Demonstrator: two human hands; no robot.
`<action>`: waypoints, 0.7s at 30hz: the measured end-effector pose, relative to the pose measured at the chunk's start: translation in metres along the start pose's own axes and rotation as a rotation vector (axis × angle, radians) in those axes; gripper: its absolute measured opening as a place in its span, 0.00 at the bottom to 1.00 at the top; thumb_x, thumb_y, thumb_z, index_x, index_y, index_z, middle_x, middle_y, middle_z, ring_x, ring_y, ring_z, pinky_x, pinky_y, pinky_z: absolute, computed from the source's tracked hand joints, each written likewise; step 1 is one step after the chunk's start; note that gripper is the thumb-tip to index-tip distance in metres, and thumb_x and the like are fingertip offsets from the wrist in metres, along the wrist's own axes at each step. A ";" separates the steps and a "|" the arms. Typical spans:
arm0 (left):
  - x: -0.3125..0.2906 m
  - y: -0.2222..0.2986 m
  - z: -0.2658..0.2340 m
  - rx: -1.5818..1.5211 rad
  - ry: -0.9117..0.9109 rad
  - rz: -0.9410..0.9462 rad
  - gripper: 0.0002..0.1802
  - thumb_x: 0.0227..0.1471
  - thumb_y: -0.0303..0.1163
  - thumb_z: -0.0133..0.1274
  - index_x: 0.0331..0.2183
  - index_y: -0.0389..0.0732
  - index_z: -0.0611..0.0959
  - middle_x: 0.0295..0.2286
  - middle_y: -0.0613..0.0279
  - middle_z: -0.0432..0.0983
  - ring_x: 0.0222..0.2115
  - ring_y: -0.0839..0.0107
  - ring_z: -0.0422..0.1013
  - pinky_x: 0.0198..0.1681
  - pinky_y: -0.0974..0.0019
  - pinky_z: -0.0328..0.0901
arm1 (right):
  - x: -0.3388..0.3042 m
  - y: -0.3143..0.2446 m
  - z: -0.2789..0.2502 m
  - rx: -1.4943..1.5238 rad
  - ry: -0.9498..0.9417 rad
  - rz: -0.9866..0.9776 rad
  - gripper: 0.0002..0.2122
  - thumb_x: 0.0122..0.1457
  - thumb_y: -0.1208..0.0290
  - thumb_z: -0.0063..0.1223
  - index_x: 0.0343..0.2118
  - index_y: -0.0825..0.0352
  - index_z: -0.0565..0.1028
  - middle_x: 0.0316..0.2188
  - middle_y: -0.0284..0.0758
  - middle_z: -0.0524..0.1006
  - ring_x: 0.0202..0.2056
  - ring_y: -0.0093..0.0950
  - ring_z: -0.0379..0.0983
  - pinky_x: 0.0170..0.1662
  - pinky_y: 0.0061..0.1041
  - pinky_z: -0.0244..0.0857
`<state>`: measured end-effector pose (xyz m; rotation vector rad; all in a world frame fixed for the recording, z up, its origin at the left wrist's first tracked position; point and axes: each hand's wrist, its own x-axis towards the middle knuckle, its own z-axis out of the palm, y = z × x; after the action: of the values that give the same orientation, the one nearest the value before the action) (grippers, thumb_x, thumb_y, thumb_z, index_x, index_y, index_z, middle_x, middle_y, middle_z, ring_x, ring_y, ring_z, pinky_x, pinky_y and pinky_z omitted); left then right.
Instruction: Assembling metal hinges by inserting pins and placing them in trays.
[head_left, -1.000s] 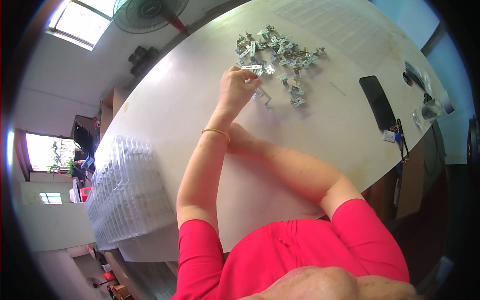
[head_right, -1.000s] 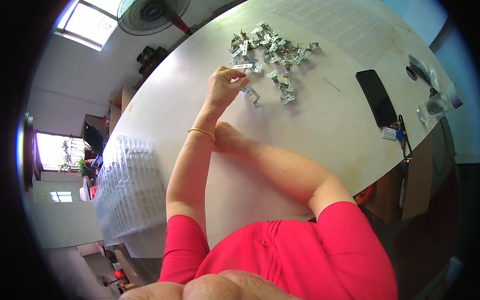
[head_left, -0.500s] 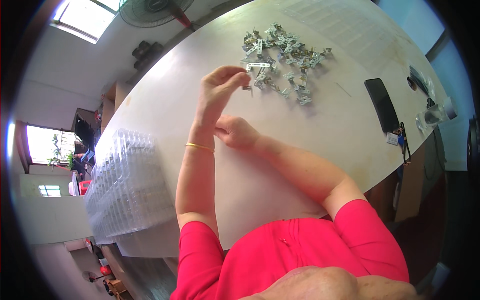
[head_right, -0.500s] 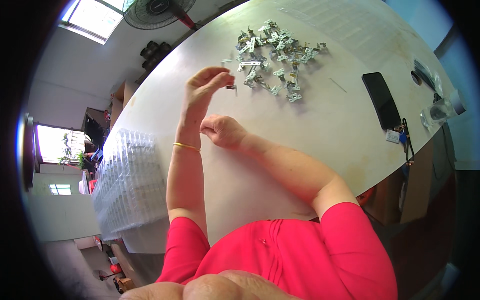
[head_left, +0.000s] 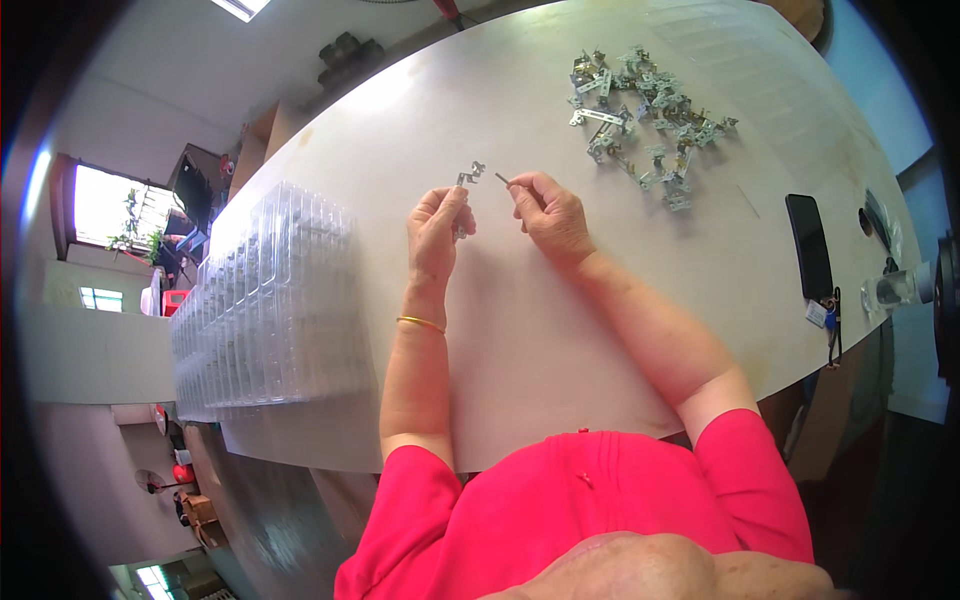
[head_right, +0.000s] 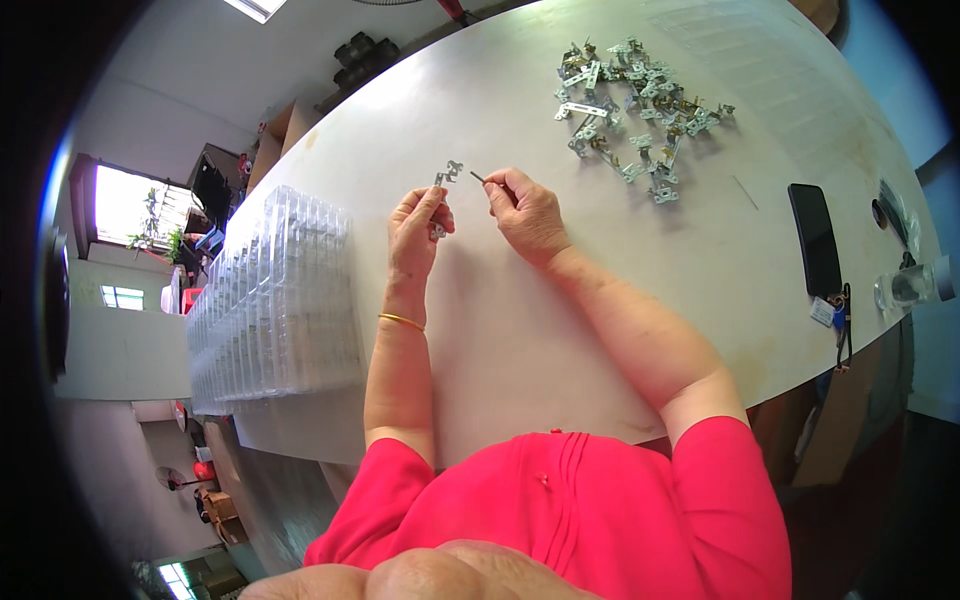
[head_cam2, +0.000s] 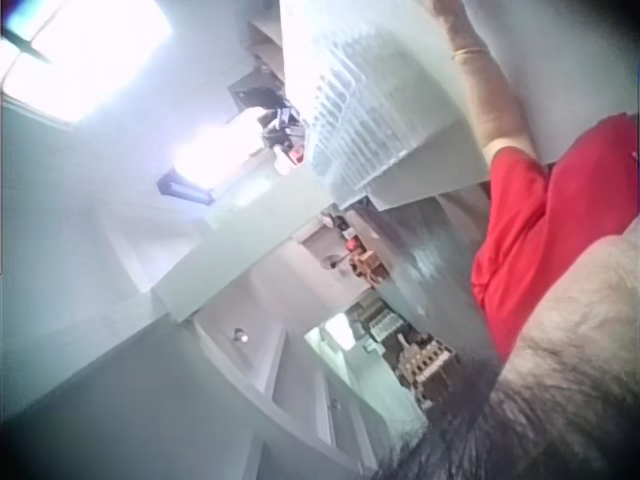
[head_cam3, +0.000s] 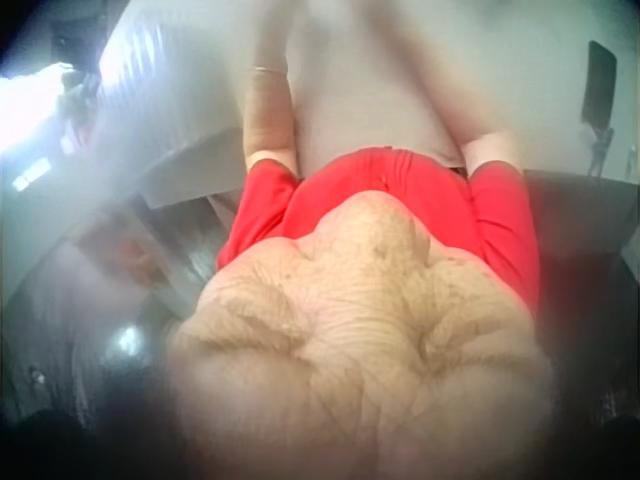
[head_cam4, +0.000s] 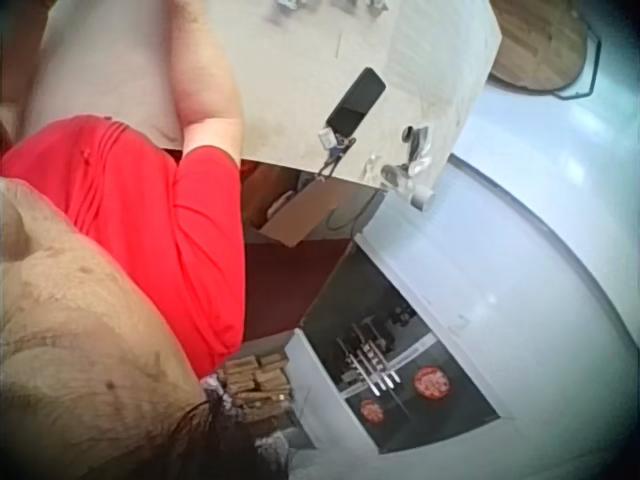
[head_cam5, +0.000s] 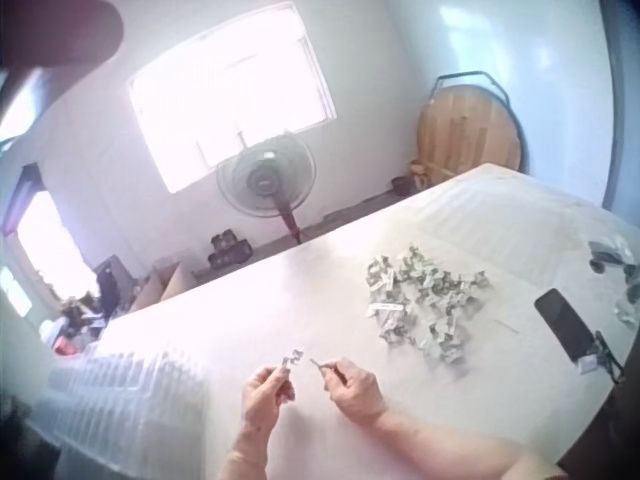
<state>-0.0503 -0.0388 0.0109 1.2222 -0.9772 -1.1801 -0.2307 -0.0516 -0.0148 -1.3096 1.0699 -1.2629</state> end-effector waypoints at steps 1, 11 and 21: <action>-0.004 -0.003 -0.001 -0.003 0.001 -0.019 0.10 0.59 0.34 0.56 0.34 0.37 0.80 0.23 0.65 0.74 0.21 0.76 0.70 0.25 0.73 0.64 | -0.001 -0.001 0.000 -0.003 -0.006 0.003 0.06 0.63 0.68 0.53 0.37 0.64 0.78 0.20 0.30 0.76 0.23 0.18 0.71 0.29 0.22 0.67; -0.014 -0.013 0.008 0.062 0.059 -0.036 0.09 0.59 0.35 0.57 0.33 0.40 0.79 0.22 0.70 0.72 0.19 0.83 0.66 0.20 0.77 0.60 | -0.004 -0.003 -0.001 -0.025 -0.067 0.012 0.07 0.63 0.68 0.53 0.37 0.66 0.78 0.20 0.29 0.75 0.21 0.15 0.69 0.26 0.20 0.65; -0.011 -0.027 0.003 0.246 0.057 0.183 0.09 0.58 0.32 0.57 0.29 0.37 0.80 0.22 0.72 0.72 0.23 0.86 0.65 0.24 0.77 0.60 | -0.002 -0.001 0.003 -0.041 -0.116 -0.010 0.09 0.64 0.71 0.50 0.45 0.66 0.73 0.22 0.28 0.75 0.22 0.16 0.69 0.26 0.18 0.65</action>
<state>-0.0582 -0.0276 -0.0148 1.3197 -1.1910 -0.8963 -0.2280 -0.0498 -0.0142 -1.4038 1.0132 -1.1634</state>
